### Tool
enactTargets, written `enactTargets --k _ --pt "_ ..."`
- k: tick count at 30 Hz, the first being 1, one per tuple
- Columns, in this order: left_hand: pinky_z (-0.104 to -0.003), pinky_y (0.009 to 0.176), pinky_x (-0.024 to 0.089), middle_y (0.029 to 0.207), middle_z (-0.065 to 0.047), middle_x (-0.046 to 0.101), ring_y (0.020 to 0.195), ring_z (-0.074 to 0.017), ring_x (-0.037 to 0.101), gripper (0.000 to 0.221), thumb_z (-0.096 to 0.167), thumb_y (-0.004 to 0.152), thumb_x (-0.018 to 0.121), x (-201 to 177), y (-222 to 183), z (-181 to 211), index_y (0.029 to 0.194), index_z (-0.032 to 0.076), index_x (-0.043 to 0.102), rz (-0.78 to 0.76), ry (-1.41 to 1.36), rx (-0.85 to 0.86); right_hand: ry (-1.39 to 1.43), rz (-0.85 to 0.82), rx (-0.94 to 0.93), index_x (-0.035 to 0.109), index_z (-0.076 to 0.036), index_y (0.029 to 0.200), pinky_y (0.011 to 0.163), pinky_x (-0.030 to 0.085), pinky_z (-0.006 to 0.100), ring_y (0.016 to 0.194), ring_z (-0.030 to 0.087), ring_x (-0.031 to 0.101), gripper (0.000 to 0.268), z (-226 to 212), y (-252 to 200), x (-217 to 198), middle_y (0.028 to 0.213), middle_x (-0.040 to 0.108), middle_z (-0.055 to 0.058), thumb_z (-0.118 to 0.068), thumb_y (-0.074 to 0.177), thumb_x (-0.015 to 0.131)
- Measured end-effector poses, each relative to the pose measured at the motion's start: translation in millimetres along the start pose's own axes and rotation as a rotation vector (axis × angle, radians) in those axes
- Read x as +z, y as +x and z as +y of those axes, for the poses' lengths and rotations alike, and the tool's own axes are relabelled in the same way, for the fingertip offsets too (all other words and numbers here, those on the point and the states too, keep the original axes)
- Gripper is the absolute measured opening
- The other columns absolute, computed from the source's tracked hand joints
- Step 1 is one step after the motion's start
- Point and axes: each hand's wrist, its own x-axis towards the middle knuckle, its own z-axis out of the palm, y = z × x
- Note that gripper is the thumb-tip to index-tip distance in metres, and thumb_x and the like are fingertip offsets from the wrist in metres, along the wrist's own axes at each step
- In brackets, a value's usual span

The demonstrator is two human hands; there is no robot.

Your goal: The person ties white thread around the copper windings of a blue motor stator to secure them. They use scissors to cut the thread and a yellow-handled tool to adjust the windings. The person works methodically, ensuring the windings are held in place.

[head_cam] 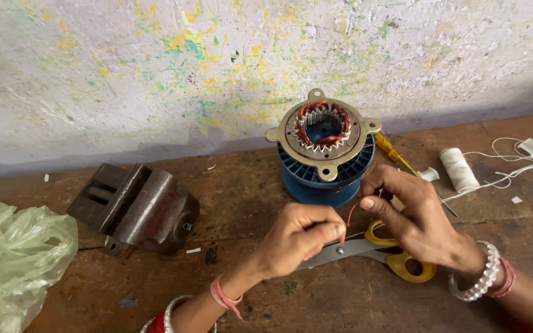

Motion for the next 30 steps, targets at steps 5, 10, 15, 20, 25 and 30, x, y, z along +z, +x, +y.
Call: enactTargets --k 5,10,15,20,25,30 --pt "-0.022 0.041 0.032 0.054 0.005 0.047 0.043 -0.0033 0.040 0.026 0.016 0.105 0.058 -5.8 3.8 -4.3 0.087 0.000 0.068 0.027 -0.255 -0.011 0.008 0.052 0.014 0.069 -0.004 0.102 0.065 0.058 0.026 0.081 0.011 0.073 0.018 4.3 4.4 3.3 0.098 0.076 0.006 -0.009 0.086 0.076" --pt "-0.024 0.044 0.032 0.052 0.006 0.037 0.044 -0.0057 0.039 0.025 0.014 0.106 0.057 -9.0 2.5 -6.2 0.089 -0.002 0.067 0.000 -0.459 -0.083 -0.037 0.108 -0.158 0.066 -0.003 0.120 0.066 0.061 0.022 0.089 0.013 0.071 0.052 -1.6 0.1 5.5 0.118 0.070 0.010 -0.014 0.072 0.085" --pt "-0.024 0.043 0.031 0.051 0.006 0.034 0.042 -0.0065 0.038 0.024 0.012 0.105 0.056 -11.4 2.0 -7.9 0.088 -0.003 0.065 -0.084 -0.543 -0.181 0.053 0.128 -0.228 0.069 -0.008 0.117 0.065 0.058 0.021 0.095 0.013 0.072 0.055 -3.7 4.9 6.9 0.121 0.070 0.008 -0.019 0.067 0.092" --pt "-0.025 0.043 0.031 0.051 0.006 0.033 0.041 -0.0083 0.039 0.026 0.013 0.106 0.055 -11.8 1.3 -7.4 0.087 -0.003 0.063 -0.174 -0.681 -0.297 -0.188 0.204 -0.444 0.077 -0.017 0.097 0.082 0.056 0.032 0.100 0.017 0.065 0.026 -7.8 0.9 5.0 0.106 0.072 -0.001 -0.023 0.073 0.085" --pt "-0.025 0.043 0.030 0.051 0.006 0.035 0.041 -0.0070 0.037 0.027 0.014 0.106 0.056 -12.7 2.4 -6.4 0.087 -0.004 0.063 -0.123 -0.595 -0.300 -0.389 0.163 -0.592 0.079 -0.018 0.104 0.074 0.053 0.029 0.096 0.016 0.063 0.025 -11.9 1.8 -3.7 0.104 0.074 -0.001 -0.018 0.079 0.074" --pt "-0.023 0.041 0.028 0.051 0.006 0.040 0.039 -0.0056 0.035 0.027 0.013 0.106 0.057 -11.7 4.5 -1.1 0.086 -0.004 0.066 -0.081 -0.404 -0.280 -0.588 0.048 -0.698 0.078 -0.012 0.109 0.070 0.056 0.032 0.097 0.019 0.066 0.032 -20.2 3.1 -8.2 0.105 0.074 0.002 -0.018 0.078 0.071"
